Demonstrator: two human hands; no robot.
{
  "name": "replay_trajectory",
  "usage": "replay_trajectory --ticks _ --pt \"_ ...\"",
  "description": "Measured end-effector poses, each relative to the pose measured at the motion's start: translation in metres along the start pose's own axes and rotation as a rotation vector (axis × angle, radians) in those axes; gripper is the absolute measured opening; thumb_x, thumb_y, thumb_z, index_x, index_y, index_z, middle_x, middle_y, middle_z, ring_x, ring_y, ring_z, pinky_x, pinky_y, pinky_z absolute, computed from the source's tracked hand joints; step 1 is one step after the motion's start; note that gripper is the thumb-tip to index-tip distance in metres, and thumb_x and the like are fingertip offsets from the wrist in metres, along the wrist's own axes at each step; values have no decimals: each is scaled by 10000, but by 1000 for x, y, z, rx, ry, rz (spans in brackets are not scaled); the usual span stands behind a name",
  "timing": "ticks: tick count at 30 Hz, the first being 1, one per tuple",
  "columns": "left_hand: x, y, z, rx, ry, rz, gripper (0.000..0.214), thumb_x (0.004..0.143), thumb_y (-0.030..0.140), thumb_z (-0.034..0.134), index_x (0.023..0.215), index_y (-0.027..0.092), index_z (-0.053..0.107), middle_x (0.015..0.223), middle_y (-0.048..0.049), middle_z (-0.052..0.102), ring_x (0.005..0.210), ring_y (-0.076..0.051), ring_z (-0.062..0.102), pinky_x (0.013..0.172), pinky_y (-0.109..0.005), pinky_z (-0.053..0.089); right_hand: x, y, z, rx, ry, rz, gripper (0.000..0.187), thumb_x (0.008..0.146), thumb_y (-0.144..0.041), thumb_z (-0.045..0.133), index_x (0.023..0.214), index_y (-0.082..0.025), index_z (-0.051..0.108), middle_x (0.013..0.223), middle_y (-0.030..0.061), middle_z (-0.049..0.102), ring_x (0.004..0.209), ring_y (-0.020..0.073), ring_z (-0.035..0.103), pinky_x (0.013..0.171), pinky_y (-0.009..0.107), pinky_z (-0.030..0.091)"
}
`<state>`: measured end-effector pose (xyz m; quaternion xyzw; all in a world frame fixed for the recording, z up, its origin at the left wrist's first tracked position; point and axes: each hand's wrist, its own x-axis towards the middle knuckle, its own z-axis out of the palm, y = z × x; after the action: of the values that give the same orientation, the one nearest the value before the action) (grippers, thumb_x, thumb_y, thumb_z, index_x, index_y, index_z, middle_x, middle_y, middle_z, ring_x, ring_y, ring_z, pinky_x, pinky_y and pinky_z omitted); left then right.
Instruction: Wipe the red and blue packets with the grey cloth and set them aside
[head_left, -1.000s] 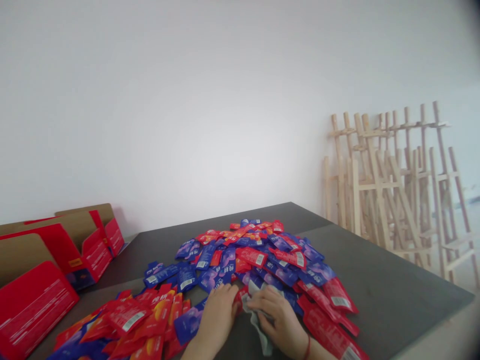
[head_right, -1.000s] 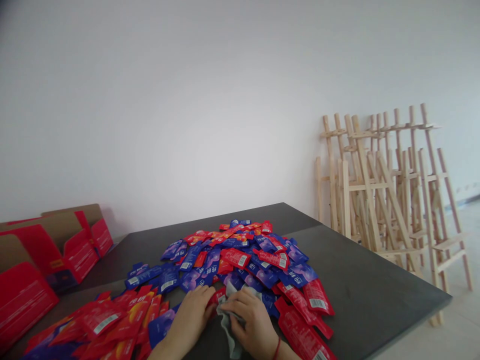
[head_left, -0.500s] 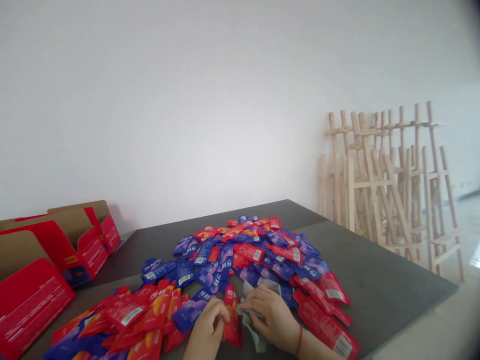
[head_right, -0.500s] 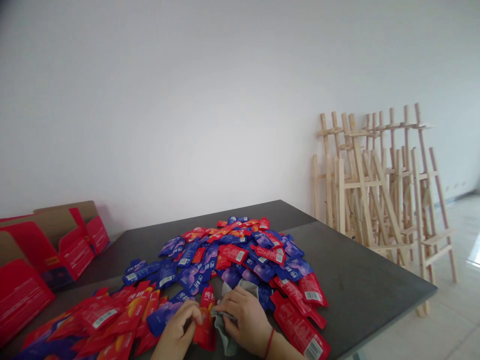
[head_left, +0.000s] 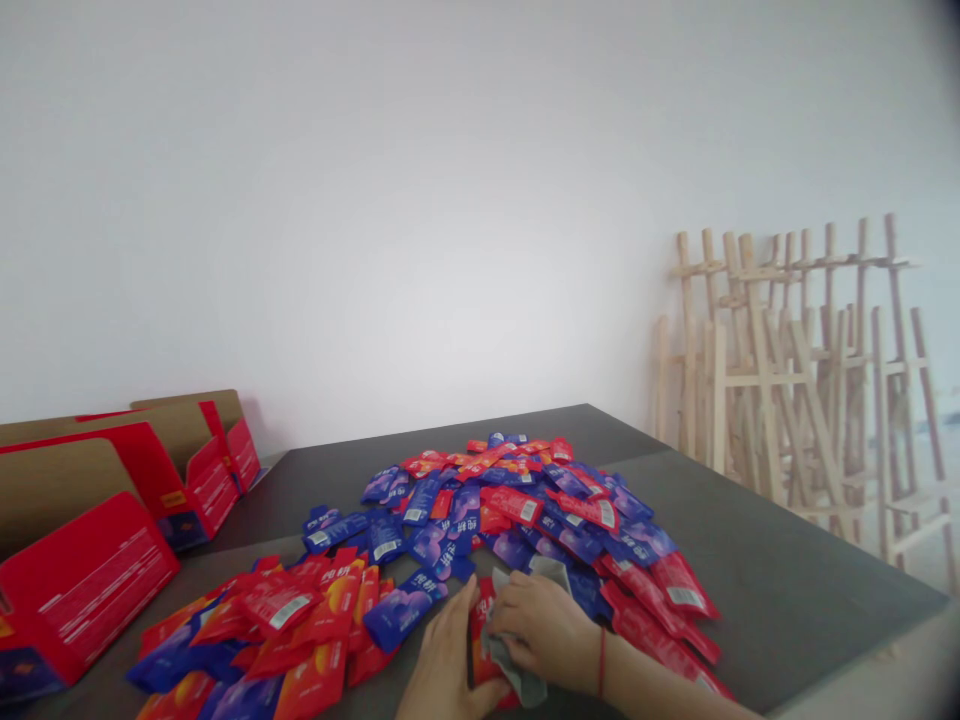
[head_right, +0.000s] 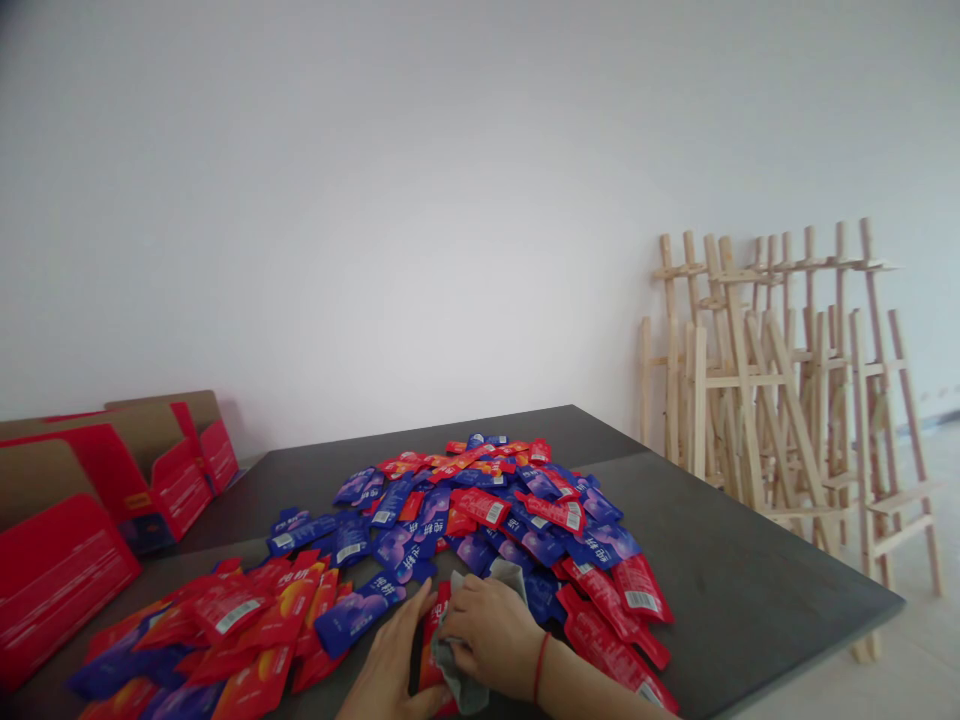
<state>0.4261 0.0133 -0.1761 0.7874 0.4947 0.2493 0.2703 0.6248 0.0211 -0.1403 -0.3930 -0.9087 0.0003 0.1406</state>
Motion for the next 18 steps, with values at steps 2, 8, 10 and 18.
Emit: replay_trajectory --ticks 2,8,10,18 --pt "0 0 1 -12 0 -5 1024 626 182 743 1542 164 286 1567 -164 416 1464 -318 353 1220 -515 278 13 -1 1 -103 -21 64 134 868 -237 633 972 -223 716 970 41 710 969 242 587 787 345 457" --pt "-1 3 3 -2 33 -44 1049 614 205 779 1542 151 294 1584 -179 385 1477 -349 323 1227 -536 256 41 4 4 -171 -28 70 144 885 -188 585 881 -141 721 899 103 697 965 283 590 737 367 460" --pt "-2 2 4 -9 37 -48 1055 620 228 784 1543 132 281 1585 -192 377 1483 -344 312 1231 -531 247 36 4 2 -173 -38 1 110 867 -202 620 901 -166 719 919 81 702 960 266 587 747 361 456" --pt "-1 0 6 -6 17 -4 1231 541 248 847 1560 79 178 1559 -226 399 1474 -350 315 1228 -518 246 -20 -2 -9 -105 -7 -346 76 902 -315 655 959 -281 692 1001 -16 709 982 213 572 750 338 402"
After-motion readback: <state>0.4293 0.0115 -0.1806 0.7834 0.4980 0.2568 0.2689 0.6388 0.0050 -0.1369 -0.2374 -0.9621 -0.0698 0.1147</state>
